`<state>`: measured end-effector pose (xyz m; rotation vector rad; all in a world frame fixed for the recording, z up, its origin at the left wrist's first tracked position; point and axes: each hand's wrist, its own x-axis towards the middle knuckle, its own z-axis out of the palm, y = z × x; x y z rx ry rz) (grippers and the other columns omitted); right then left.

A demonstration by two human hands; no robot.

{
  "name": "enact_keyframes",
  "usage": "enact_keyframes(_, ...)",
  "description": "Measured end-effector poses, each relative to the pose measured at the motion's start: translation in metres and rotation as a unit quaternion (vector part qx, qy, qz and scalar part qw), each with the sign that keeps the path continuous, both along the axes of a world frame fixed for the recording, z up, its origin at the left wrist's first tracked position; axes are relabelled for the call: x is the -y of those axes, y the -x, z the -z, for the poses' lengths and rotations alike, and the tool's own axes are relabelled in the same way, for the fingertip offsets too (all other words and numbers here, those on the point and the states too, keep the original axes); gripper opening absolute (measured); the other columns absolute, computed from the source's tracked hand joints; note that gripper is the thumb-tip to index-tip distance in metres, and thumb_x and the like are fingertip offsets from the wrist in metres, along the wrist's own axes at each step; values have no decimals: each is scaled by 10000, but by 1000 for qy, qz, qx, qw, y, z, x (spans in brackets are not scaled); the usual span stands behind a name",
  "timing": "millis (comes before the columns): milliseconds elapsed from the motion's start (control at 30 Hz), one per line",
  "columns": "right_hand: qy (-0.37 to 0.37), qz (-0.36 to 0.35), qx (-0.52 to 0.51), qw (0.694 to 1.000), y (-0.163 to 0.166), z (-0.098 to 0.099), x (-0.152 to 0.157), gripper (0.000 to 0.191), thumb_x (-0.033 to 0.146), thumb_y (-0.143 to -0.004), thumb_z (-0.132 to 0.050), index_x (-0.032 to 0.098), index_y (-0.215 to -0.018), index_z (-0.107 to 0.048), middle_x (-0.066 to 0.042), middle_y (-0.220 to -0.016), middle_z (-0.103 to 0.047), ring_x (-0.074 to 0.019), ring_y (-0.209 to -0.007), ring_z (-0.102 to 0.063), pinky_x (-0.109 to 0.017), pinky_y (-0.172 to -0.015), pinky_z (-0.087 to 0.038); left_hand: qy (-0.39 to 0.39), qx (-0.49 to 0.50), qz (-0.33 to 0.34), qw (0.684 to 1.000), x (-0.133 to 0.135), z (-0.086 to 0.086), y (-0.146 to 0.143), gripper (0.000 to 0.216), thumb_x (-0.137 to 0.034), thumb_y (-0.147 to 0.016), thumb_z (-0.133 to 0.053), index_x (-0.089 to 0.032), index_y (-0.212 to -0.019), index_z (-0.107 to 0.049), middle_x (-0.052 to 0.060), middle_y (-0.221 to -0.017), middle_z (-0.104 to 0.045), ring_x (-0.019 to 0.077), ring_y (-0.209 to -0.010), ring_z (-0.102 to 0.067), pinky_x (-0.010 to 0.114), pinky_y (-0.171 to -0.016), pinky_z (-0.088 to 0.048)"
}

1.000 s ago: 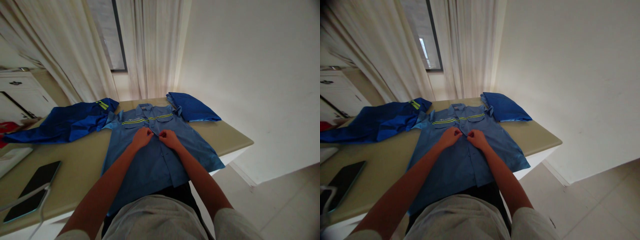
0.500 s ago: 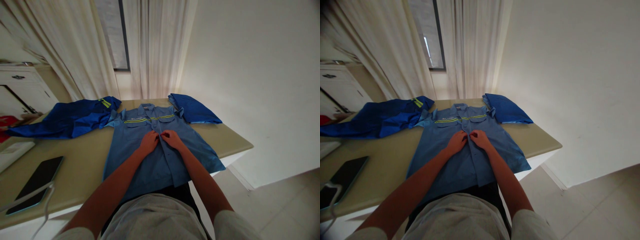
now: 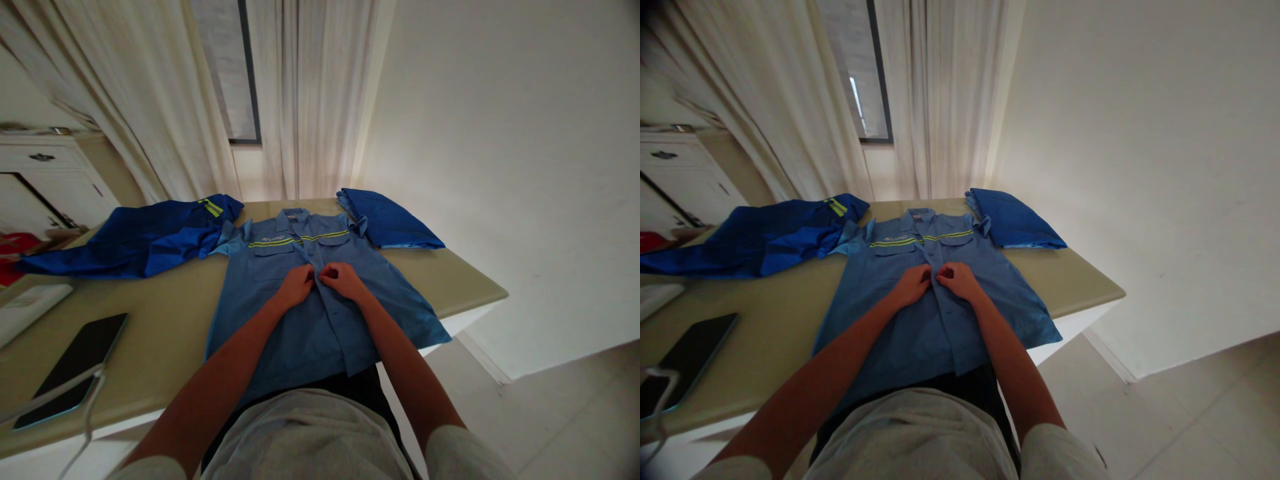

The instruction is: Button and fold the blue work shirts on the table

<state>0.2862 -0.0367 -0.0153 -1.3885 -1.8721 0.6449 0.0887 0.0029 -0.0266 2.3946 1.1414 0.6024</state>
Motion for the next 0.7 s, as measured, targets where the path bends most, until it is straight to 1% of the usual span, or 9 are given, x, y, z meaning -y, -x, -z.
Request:
enact_keyframes(67, -5, -1, 6, 1000, 0, 1, 0, 82, 233, -869, -744, 161, -897, -770, -33, -785, -753, -152, -694, -637, -256, -681, -473, -2, 7, 5, 1000, 0, 0, 2, 121, -116, -887, -575, -195, -929, -657, 76, -932, -739, 250, -909, -696, 354, -837, -517)
enact_keyframes(200, -10, -6, 16, 1000, 0, 1, 0, 82, 213, -888, -715, 165, -897, -781, -33, -795, -761, -153, -704, -647, -254, -691, -474, -57, -6, 19, 998, 4, -1, 4, 126, -108, -917, -555, -194, -945, -642, 94, -993, -723, 264, -992, -673, 388, -917, -515)
enact_keyframes(333, -10, -14, 26, 1000, 0, -1, 2, 93, 148, -847, -716, 158, -906, -788, -26, -793, -761, -154, -703, -653, -251, -687, -475, -91, -38, 44, 994, 11, -4, 4, 148, -112, -977, -498, -200, -986, -617, 93, -1023, -705, 257, -997, -656, 390, -926, -510)
enact_keyframes(433, -19, -18, 46, 999, 0, -3, 3, 115, 124, -821, -731, 162, -913, -790, -21, -805, -757, -149, -706, -645, -248, -687, -471, -106, -68, 50, 991, 14, -6, 5, 144, -129, -1005, -478, -201, -1011, -602, 97, -1028, -696, 261, -1008, -654, 386, -919, -506)
enact_keyframes(533, -28, -16, 71, 997, 1, -4, 3, 112, 104, -827, -727, 161, -903, -787, -20, -813, -746, -142, -713, -635, -247, -689, -453, -100, -76, 51, 991, 15, -6, 6, 143, -121, -1001, -485, -206, -1017, -598, 93, -1029, -697, 256, -1018, -659, 377, -922, -503)
enact_keyframes(633, -32, -15, 83, 996, 2, -3, 3, 110, 84, -830, -722, 154, -895, -777, -20, -808, -731, -140, -716, -627, -248, -694, -438, -77, -50, 47, 995, 16, -7, 5, 151, -109, -981, -493, -206, -990, -608, 89, -1024, -705, 247, -1005, -664, 368, -912, -504)
enact_keyframes(700, -31, -16, 80, 996, 2, -3, 4, 110, 83, -833, -717, 153, -900, -769, -20, -808, -725, -141, -717, -623, -249, -695, -436, -63, -26, 44, 997, 17, -8, 5, 126, -139, -977, -513, -203, -971, -622, 86, -1003, -711, 245, -973, -668, 368, -893, -506)
